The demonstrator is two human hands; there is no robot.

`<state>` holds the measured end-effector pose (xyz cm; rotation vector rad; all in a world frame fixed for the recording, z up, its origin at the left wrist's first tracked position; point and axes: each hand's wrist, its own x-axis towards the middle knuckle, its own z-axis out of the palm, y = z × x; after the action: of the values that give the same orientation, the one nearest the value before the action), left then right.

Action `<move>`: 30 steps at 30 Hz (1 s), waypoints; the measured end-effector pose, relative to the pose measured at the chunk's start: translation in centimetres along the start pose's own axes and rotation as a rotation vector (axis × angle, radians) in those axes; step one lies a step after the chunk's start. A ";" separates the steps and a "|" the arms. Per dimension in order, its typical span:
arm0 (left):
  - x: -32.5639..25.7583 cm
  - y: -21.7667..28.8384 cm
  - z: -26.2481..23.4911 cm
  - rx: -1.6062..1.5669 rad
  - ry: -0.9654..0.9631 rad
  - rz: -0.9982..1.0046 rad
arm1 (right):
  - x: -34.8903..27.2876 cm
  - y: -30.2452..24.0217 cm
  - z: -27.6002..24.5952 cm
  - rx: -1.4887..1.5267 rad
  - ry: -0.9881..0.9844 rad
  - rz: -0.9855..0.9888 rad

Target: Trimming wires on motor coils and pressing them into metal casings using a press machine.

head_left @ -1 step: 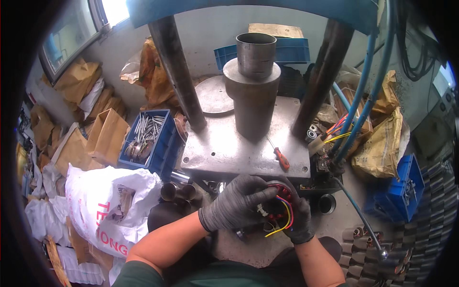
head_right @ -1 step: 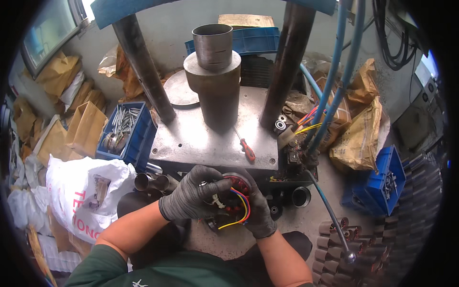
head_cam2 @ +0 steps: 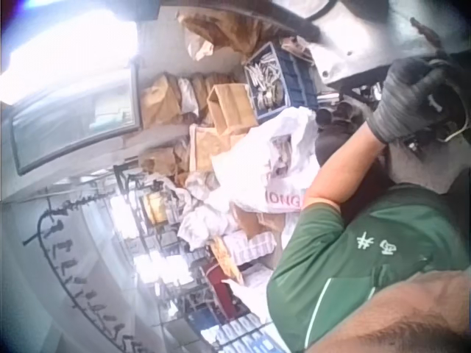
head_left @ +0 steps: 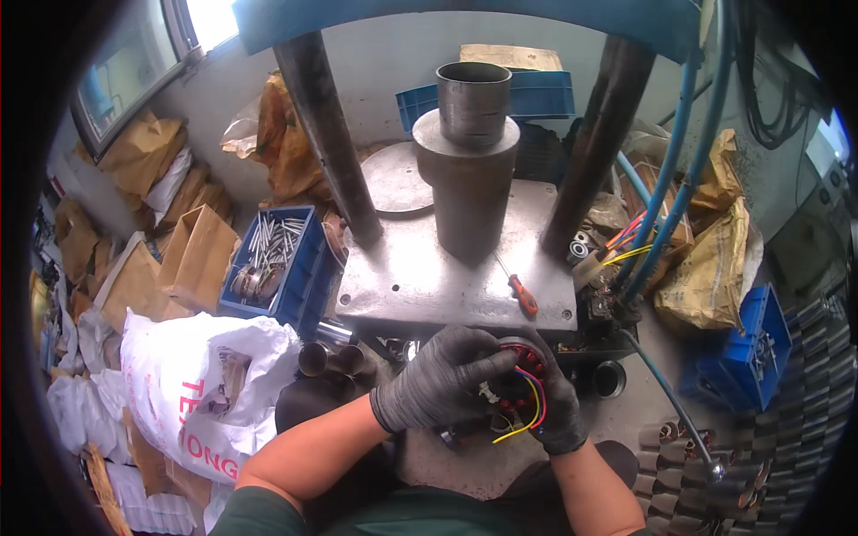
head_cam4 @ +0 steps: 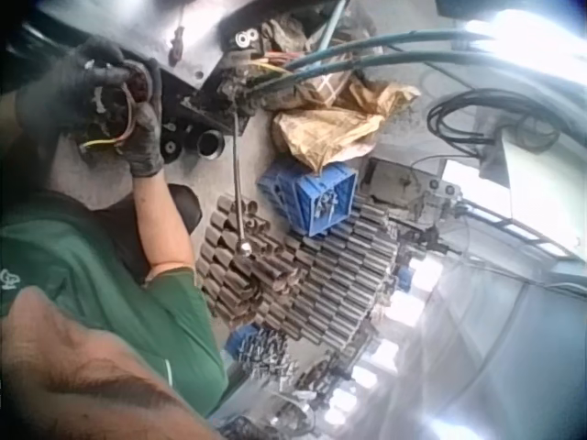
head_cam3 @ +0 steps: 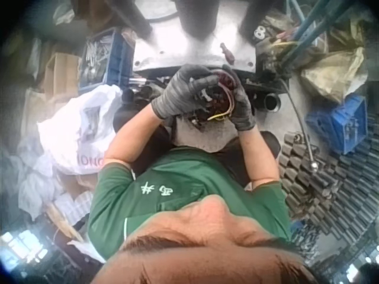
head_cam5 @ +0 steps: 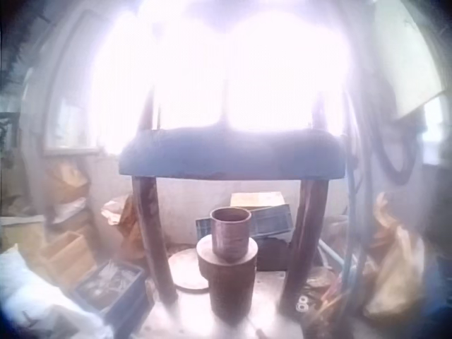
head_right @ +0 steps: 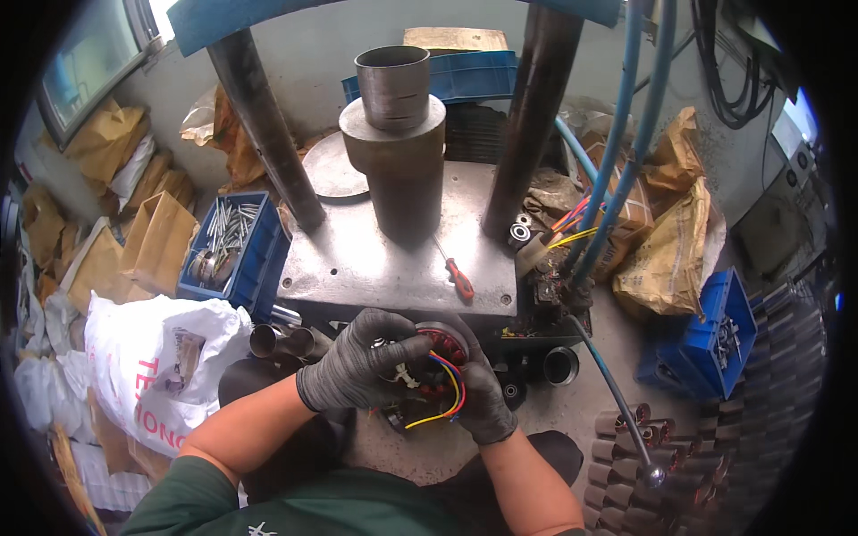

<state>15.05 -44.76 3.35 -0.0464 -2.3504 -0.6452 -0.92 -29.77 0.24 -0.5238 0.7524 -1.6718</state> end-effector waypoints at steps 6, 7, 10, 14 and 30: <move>0.6 0.9 0.7 -0.115 0.017 0.054 | -1.7 -1.3 0.9 0.015 -0.001 -0.098; 0.4 1.1 1.1 -0.321 0.054 -0.071 | -1.8 -1.3 1.0 -0.015 -0.003 -0.127; 1.0 0.6 1.4 -0.512 -0.003 -0.254 | -2.5 -0.5 -0.1 -0.096 -0.002 -0.220; 1.4 1.3 1.8 -0.553 -0.127 -0.374 | -2.8 0.2 -0.7 -0.316 -0.030 -0.283; 0.1 0.2 3.6 -0.687 -0.132 -0.533 | -3.7 0.8 0.3 -0.398 0.023 -0.197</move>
<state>12.83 -42.93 1.20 0.2450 -2.1515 -1.7306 0.72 -26.30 0.10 -0.8818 1.0886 -1.7155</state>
